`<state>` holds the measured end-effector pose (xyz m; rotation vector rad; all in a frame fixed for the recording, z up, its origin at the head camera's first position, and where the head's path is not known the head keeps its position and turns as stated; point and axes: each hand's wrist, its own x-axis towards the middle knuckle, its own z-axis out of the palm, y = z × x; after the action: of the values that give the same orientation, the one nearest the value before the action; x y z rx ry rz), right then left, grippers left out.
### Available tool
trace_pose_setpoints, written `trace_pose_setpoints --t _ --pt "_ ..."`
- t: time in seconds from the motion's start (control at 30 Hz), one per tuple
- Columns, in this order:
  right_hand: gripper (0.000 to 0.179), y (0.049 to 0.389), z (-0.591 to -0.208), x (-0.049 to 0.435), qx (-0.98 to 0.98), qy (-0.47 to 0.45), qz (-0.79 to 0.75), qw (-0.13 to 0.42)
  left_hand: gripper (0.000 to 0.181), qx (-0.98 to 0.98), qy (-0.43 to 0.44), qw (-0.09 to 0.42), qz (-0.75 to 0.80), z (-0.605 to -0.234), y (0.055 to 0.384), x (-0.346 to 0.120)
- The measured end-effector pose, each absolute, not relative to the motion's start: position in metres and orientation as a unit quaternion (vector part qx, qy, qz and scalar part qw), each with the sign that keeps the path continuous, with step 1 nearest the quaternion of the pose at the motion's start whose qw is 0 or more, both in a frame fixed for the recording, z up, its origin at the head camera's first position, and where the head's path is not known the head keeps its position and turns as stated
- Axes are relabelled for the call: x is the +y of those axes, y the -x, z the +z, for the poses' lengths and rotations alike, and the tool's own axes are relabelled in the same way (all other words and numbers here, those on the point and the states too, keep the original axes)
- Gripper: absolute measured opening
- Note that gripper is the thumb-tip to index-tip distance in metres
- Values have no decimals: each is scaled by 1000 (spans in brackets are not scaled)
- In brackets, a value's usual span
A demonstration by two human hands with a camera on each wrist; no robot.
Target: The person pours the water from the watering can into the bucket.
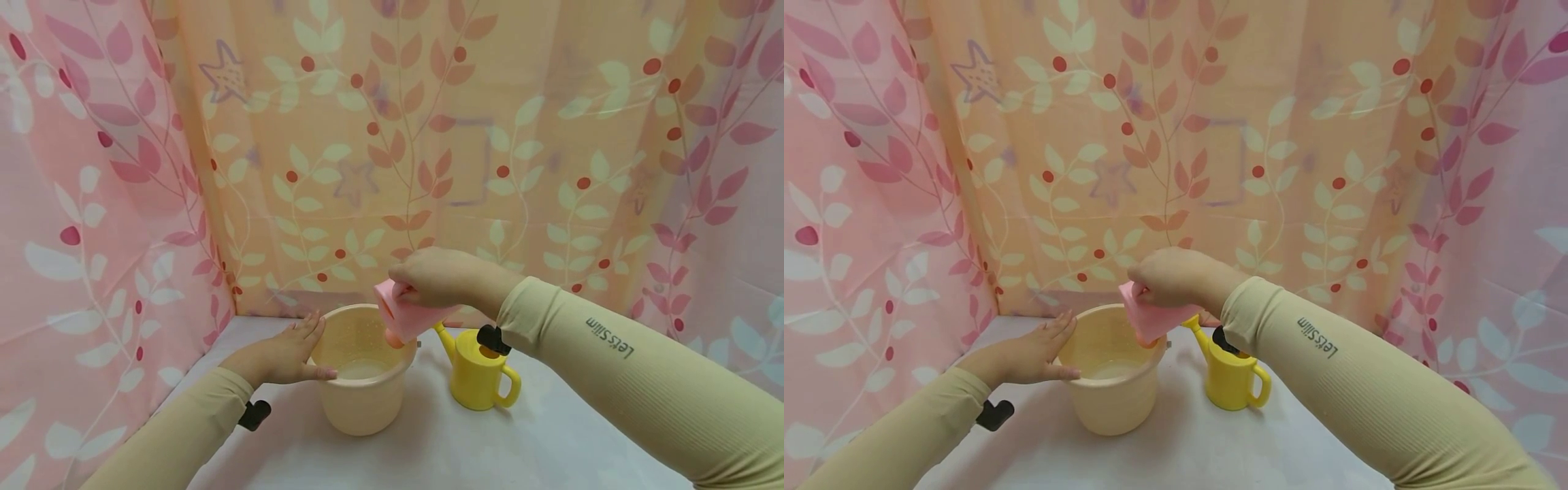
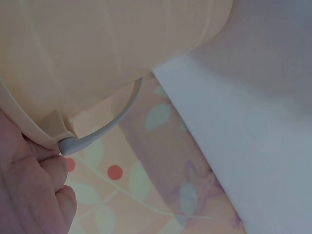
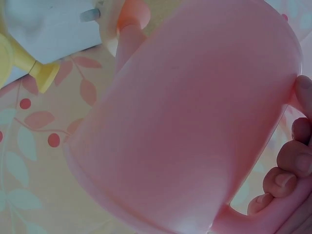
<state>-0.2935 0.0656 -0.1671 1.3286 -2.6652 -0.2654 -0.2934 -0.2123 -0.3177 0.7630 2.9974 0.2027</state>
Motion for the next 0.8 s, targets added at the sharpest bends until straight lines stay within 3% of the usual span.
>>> trace_pose_setpoints --t 0.8 --pt "12 294 -168 66 -892 -438 -84 74 109 967 -248 21 61 -318 293 -212"
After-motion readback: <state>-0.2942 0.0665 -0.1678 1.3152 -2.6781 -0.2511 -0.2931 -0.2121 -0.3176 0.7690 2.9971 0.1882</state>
